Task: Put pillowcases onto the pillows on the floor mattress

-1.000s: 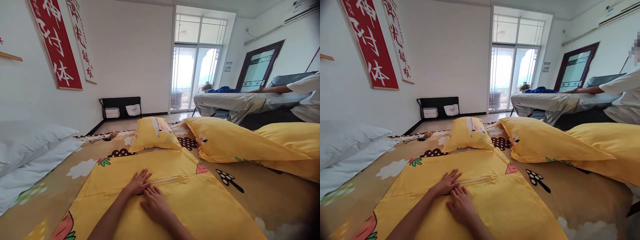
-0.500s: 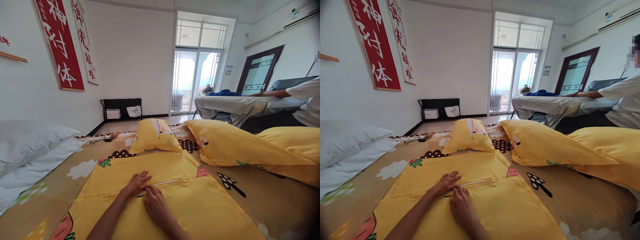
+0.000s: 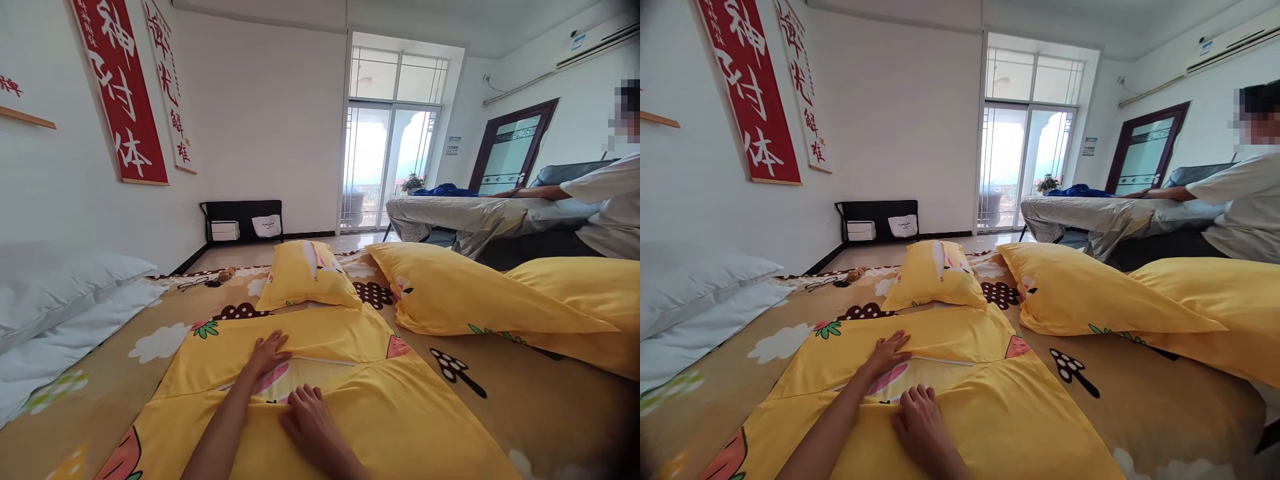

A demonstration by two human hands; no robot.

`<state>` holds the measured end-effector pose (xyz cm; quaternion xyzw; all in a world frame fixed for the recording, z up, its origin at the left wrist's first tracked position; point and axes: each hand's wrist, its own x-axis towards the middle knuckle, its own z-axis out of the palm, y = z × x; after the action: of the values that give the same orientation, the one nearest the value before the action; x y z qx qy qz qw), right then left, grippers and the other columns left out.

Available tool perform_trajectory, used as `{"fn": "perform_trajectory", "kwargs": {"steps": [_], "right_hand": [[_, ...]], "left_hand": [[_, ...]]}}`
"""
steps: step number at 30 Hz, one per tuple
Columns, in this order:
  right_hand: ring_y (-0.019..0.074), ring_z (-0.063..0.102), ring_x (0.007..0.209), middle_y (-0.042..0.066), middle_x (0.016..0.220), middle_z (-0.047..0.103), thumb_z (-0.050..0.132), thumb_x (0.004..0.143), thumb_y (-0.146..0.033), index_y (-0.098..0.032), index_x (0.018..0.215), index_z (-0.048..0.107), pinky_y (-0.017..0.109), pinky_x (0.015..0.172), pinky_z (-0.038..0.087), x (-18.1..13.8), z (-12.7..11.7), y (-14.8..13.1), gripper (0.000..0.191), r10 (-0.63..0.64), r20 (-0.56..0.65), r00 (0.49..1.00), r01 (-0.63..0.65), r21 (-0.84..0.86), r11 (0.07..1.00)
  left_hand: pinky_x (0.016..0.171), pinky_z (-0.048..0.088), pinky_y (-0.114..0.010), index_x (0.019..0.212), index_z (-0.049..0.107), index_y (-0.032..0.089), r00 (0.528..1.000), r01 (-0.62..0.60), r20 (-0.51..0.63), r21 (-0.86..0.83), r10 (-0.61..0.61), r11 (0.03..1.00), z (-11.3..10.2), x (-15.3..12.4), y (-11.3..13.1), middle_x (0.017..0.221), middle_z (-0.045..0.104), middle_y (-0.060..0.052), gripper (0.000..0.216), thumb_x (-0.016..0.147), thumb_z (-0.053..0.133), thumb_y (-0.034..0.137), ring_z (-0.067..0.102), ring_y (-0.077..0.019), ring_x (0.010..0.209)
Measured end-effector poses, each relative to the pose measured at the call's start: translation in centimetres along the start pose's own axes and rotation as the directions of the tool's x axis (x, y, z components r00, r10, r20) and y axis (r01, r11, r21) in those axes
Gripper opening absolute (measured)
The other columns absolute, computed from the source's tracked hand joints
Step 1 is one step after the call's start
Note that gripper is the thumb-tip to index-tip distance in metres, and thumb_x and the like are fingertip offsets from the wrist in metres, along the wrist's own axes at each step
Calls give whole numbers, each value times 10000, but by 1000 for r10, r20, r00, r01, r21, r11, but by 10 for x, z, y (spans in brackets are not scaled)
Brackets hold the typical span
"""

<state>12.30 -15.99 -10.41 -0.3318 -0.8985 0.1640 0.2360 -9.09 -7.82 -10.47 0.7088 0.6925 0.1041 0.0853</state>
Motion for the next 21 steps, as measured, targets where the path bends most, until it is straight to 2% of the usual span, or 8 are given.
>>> {"fn": "perform_trajectory", "kwargs": {"steps": [4, 8, 11, 14, 17, 19, 20, 21], "right_hand": [[179, 502, 932, -7, 928, 606, 595, 809, -230, -217, 807, 523, 298, 898, 351, -11, 1, 4, 73, -79, 26, 997, 78, 45, 996], [190, 499, 997, 1, 1014, 603, 608, 791, -246, -226, 860, 552, 308, 936, 353, -18, -2, 8, 91, -77, 63, 995, 76, 19, 997], [212, 492, 1116, 21, 1180, 589, 602, 805, -305, -250, 1040, 579, 329, 1005, 329, -22, -12, 10, 242, -104, 101, 989, 102, 23, 995], [236, 429, 1276, 44, 1369, 520, 555, 845, -362, -268, 1310, 480, 366, 1081, 276, -24, -17, 15, 480, -111, 132, 985, 108, 30, 994], [260, 377, 1343, 54, 1435, 465, 508, 878, -403, -270, 1392, 428, 402, 1083, 292, -27, -9, 26, 538, -141, 111, 984, 143, -17, 990], [270, 402, 1330, 50, 1414, 489, 509, 880, -422, -292, 1367, 471, 409, 1059, 326, -29, 5, 36, 505, -134, 22, 991, 135, -66, 989], [274, 427, 1312, 44, 1391, 514, 520, 873, -426, -308, 1345, 498, 412, 1046, 342, -30, 12, 41, 487, -118, -36, 992, 114, -91, 989], [279, 457, 1288, 38, 1365, 541, 537, 862, -430, -325, 1322, 523, 412, 1030, 361, -31, 20, 46, 472, -104, -91, 990, 93, -113, 989]], "left_hand": [[1098, 235, -505, 1408, 412, 269, 999, 32, -17, 43, -31, 999, -3, 4, 2, 1520, 324, -82, 601, 898, 360, 584, 279, -244, 1406], [1080, 230, -564, 1415, 407, 200, 994, 89, -76, 104, -82, 991, 0, -7, 15, 1500, 341, -158, 548, 936, 322, 452, 307, -292, 1388], [1097, 243, -527, 1459, 321, 199, 997, 55, -68, 118, -47, 991, 1, -25, 24, 1531, 279, -131, 560, 936, 337, 399, 272, -259, 1408], [1122, 219, -513, 1480, 267, 217, 999, 23, -47, 120, -18, 993, -5, -45, 21, 1547, 239, -91, 582, 937, 334, 415, 224, -230, 1428], [1127, 222, -503, 1409, 415, 238, 988, 51, -143, -22, -53, 998, -24, -72, -7, 1524, 305, -76, 539, 902, 388, 420, 281, -233, 1406], [1118, 272, -464, 1214, 611, 246, 924, 138, -303, -301, -232, 943, -48, -96, -46, 1415, 488, -76, 484, 797, 524, 475, 420, -254, 1324], [1099, 319, -434, 1060, 683, 246, 843, 186, -366, -491, -395, 851, -64, -112, -71, 1295, 604, -72, 446, 702, 610, 502, 511, -265, 1241], [1055, 381, -435, 928, 700, 223, 770, 232, -389, -567, -505, 790, -83, -130, -98, 1144, 688, -88, 431, 640, 634, 537, 580, -284, 1148]]}}
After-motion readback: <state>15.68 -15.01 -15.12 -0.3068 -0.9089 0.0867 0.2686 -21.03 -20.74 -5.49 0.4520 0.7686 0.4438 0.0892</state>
